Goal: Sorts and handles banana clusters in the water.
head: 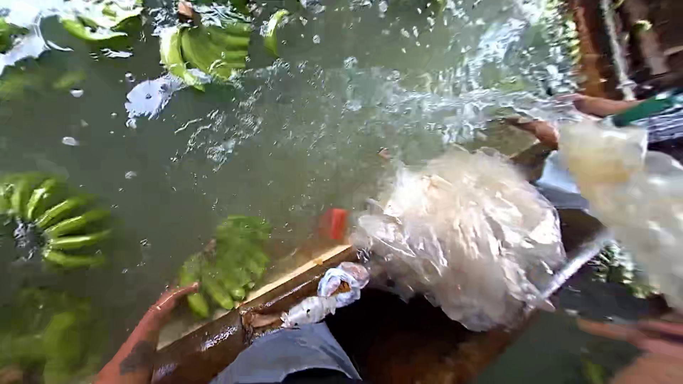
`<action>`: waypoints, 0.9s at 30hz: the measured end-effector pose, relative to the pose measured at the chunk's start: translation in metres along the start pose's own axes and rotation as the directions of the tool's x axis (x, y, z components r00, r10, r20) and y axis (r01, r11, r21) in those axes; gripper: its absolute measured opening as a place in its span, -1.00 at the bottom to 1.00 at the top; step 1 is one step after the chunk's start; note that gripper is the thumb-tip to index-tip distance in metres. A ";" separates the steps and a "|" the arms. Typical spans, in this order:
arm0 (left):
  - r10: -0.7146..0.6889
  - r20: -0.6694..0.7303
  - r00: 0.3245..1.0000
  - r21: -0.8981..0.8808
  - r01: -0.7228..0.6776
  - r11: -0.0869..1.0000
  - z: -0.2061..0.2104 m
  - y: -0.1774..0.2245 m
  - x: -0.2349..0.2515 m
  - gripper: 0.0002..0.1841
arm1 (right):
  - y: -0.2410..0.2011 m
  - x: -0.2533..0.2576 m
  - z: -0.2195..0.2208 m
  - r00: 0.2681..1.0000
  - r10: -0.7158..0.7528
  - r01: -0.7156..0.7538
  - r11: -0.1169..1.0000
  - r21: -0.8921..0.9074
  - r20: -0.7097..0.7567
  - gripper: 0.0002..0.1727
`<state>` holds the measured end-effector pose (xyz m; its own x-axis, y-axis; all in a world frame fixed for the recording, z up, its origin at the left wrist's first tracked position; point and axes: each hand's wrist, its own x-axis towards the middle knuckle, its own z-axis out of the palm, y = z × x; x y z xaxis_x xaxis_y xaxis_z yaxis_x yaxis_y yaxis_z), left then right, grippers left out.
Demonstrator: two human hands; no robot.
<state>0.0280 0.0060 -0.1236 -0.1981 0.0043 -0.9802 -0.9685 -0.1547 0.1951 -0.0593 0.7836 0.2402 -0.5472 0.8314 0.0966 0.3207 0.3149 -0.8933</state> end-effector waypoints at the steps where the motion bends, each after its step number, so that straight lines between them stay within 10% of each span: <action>1: 0.027 0.001 1.000 -0.037 -0.027 0.999 0.003 -0.006 -0.003 -0.39 | 0.014 -0.020 0.008 0.978 0.055 -0.097 0.975 -0.202 -0.203 -0.67; 3: 0.106 -0.012 0.994 -0.091 -0.106 0.990 0.015 -0.014 -0.008 -0.28 | 0.022 -0.072 0.055 0.949 0.025 -0.153 0.910 -0.387 -0.315 -0.32; 6: 0.251 -0.061 0.966 -0.113 -0.256 0.960 0.032 -0.014 -0.015 0.04 | 0.049 -0.147 0.162 0.977 0.105 0.005 0.859 -0.512 0.185 -0.42; 9: 0.350 -0.166 0.922 -0.063 -0.364 0.929 0.048 -0.003 -0.020 0.15 | 0.052 -0.239 0.288 0.607 0.318 0.276 0.774 -0.569 0.728 -0.42; 14: 0.415 -0.244 0.876 0.065 -0.412 0.909 0.069 0.042 -0.041 -0.01 | 0.063 -0.360 0.420 0.132 0.223 0.696 0.673 -0.251 0.966 -0.18; 27: 0.361 -0.286 0.888 0.031 -0.368 0.929 0.090 0.104 -0.050 -0.12 | 0.054 -0.374 0.499 0.081 0.042 0.811 0.578 -0.090 0.996 -0.17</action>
<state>-0.0761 0.0784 -0.0509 -0.4824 -0.3346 -0.8095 -0.8318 -0.1147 0.5431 -0.2230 0.2616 -0.0632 -0.8005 -0.3753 -0.4673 -0.1882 0.8976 -0.3985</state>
